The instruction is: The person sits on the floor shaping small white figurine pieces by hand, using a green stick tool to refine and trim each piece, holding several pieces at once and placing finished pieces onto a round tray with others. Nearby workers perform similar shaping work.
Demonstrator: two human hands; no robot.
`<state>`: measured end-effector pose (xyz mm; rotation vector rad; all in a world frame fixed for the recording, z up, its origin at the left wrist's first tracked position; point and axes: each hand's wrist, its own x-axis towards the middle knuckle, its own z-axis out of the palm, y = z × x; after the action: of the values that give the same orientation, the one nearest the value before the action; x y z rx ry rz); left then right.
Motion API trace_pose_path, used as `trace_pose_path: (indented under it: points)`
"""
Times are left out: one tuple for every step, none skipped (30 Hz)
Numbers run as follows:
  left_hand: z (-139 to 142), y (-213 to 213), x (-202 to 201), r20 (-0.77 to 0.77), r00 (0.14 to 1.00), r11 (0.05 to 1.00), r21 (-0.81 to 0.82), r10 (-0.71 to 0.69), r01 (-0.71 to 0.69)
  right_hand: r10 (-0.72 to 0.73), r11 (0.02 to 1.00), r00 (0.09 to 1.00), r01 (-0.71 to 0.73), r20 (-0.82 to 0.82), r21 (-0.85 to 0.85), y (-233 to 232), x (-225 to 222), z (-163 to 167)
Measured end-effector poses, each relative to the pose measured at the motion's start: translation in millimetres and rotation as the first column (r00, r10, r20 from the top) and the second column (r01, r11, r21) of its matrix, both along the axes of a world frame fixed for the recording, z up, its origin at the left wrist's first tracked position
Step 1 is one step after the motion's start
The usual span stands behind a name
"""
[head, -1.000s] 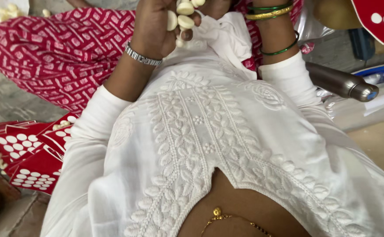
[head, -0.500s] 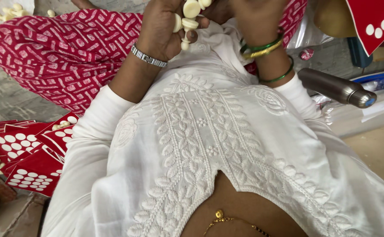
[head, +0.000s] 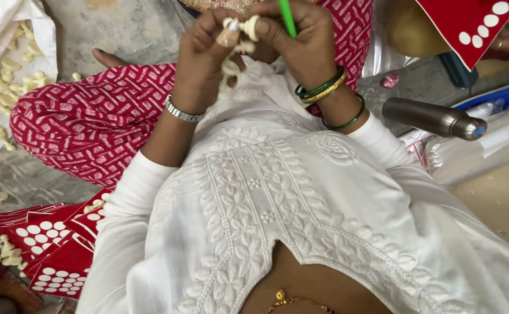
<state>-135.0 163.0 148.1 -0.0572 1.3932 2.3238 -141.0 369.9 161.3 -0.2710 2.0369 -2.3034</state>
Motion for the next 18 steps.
trace_pose_path:
  points:
    - [-2.4, -1.4, -4.7, -0.273, 0.961, 0.958, -0.257, 0.053, -0.125, -0.059, 0.998, 0.998, 0.059, -0.017, 0.014, 1.0, 0.5, -3.8]
    - [-4.7, -4.1, -11.8, -0.530, 0.848, 0.841, -0.450, 0.017, -0.299, -0.117, 0.993, 0.993, 0.118, -0.036, 0.025, 2.1, -0.6, -7.6]
    - [-7.2, -5.8, -19.3, -0.727, 0.679, 0.670, -0.554, -0.099, -0.494, -0.183, 0.983, 0.983, 0.183, -0.024, 0.017, 4.4, -1.6, -11.2]
    - [-9.5, -6.1, -27.0, -0.718, 0.671, 0.542, -0.643, -0.184, -0.540, -0.248, 0.969, 0.969, 0.248, -0.010, 0.011, 7.4, -3.9, -14.7]
    - [-11.5, -5.9, -34.6, -0.695, 0.668, 0.401, -0.710, -0.266, -0.579, -0.313, 0.950, 0.950, 0.313, 0.006, 0.006, 9.9, -5.7, -18.3]
    - [-13.3, -3.9, -42.1, -0.659, 0.668, 0.252, -0.751, -0.345, -0.610, -0.341, 0.940, 0.940, 0.341, -0.011, 0.007, 12.5, -7.9, -21.9]
    - [-14.4, -1.3, -48.4, -0.597, 0.714, 0.212, -0.800, -0.366, -0.561, -0.371, 0.929, 0.928, 0.371, -0.028, 0.009, 15.8, -11.2, -25.3]
    - [-15.2, 2.6, -53.9, -0.533, 0.753, 0.171, -0.843, -0.385, -0.509, -0.401, 0.915, 0.915, 0.402, -0.048, 0.011, 18.5, -13.5, -28.6]
    - [-15.1, 6.3, -57.9, -0.467, 0.788, 0.131, -0.881, -0.402, -0.455, -0.383, 0.920, 0.922, 0.386, -0.058, 0.060, 20.3, -16.0, -31.9]
    - [-14.2, 7.3, -58.5, -0.524, 0.754, 0.180, -0.849, -0.396, -0.496, -0.363, 0.923, 0.929, 0.368, -0.066, 0.111, 22.6, -18.1, -34.5]
    - [-12.7, 7.8, -57.5, -0.580, 0.718, 0.227, -0.814, -0.385, -0.535, -0.340, 0.923, 0.937, 0.348, -0.074, 0.162, 24.7, -19.8, -36.4]
    - [-10.8, 6.9, -56.1, -0.633, 0.680, 0.271, -0.773, -0.370, -0.573, -0.338, 0.927, 0.938, 0.346, -0.076, 0.148, 25.8, -22.3, -37.8]
    - [-8.7, 5.1, -53.7, -0.632, 0.687, 0.259, -0.775, -0.358, -0.577, -0.335, 0.930, 0.939, 0.343, -0.080, 0.134, 27.2, -24.8, -38.3]
    - [-6.3, 3.3, -51.2, -0.631, 0.693, 0.249, -0.775, -0.347, -0.581, -0.333, 0.932, 0.939, 0.342, -0.085, 0.120, 29.0, -27.8, -37.1]
    - [-4.4, 2.2, -49.1, -0.632, 0.698, 0.238, -0.774, -0.336, -0.586, -0.299, 0.942, 0.952, 0.306, -0.066, 0.136, 31.8, -30.5, -35.0]
    - [-2.3, 1.4, -48.2, -0.622, 0.703, 0.185, -0.779, -0.343, -0.599, -0.265, 0.951, 0.963, 0.269, -0.046, 0.151, 34.6, -33.0, -31.2]
    - [-0.6, 1.9, -47.8, -0.611, 0.711, 0.130, -0.782, -0.349, -0.609, -0.229, 0.959, 0.973, 0.229, -0.023, 0.166, 36.9, -35.5, -27.3]
    - [1.0, 2.9, -49.0, -0.600, 0.718, 0.073, -0.783, -0.353, -0.618, -0.229, 0.952, 0.971, 0.209, 0.070, 0.222, 39.4, -38.1, -22.8]
